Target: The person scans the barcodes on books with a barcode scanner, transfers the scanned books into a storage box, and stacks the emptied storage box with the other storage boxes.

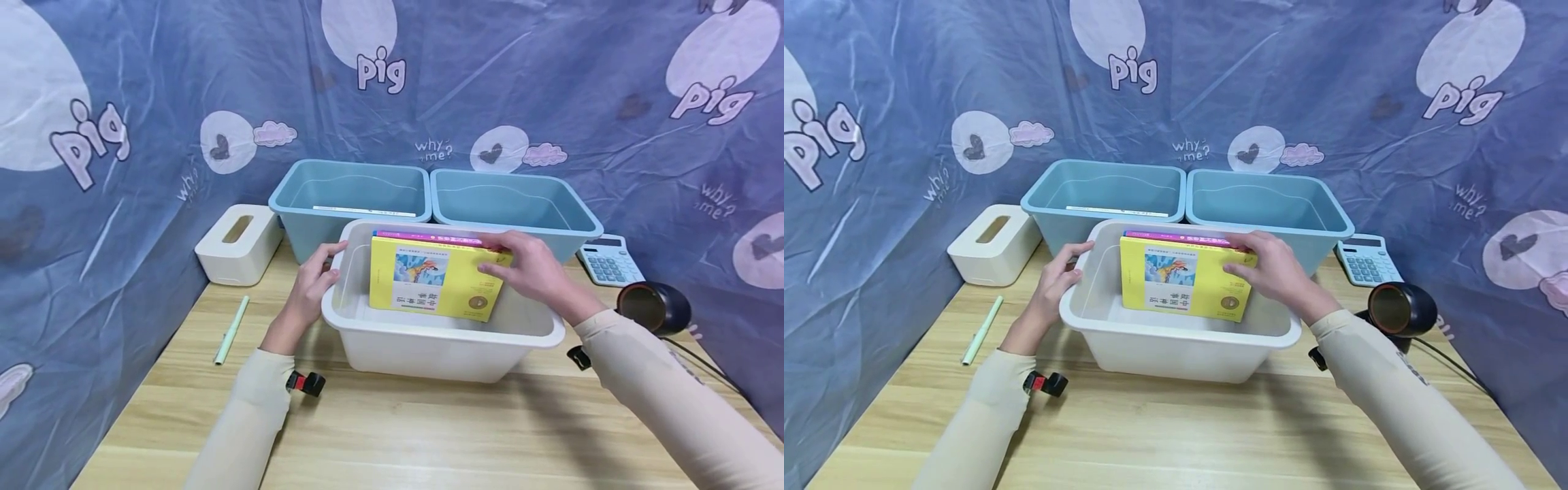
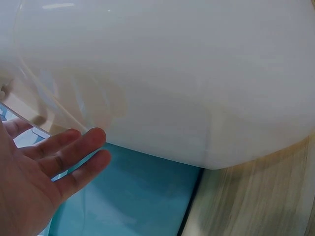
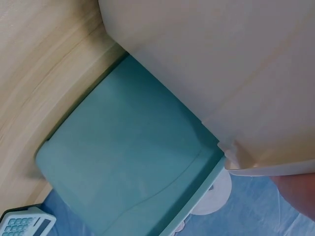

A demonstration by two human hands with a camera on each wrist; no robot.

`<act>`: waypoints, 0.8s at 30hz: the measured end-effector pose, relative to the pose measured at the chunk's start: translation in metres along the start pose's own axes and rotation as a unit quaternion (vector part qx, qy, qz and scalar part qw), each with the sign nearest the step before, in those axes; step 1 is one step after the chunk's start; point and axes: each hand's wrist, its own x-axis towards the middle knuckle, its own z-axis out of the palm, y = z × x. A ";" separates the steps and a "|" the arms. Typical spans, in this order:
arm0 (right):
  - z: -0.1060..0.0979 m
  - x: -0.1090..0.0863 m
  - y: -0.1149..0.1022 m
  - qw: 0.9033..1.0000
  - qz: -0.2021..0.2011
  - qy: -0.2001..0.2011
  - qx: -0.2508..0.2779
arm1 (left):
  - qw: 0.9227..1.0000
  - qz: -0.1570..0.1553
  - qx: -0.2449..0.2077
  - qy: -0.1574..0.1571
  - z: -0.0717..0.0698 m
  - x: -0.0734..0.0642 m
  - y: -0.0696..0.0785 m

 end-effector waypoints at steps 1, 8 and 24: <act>0.000 0.000 0.001 1.000 -0.006 0.002 -0.001 | 1.000 0.001 0.000 0.000 0.000 0.000 0.000; 0.001 -0.002 0.005 0.999 -0.043 0.014 -0.013 | 1.000 0.000 0.001 0.003 0.000 0.001 0.002; 0.002 0.000 0.002 0.992 -0.080 -0.077 -0.061 | 1.000 0.011 0.008 0.004 0.000 -0.001 0.003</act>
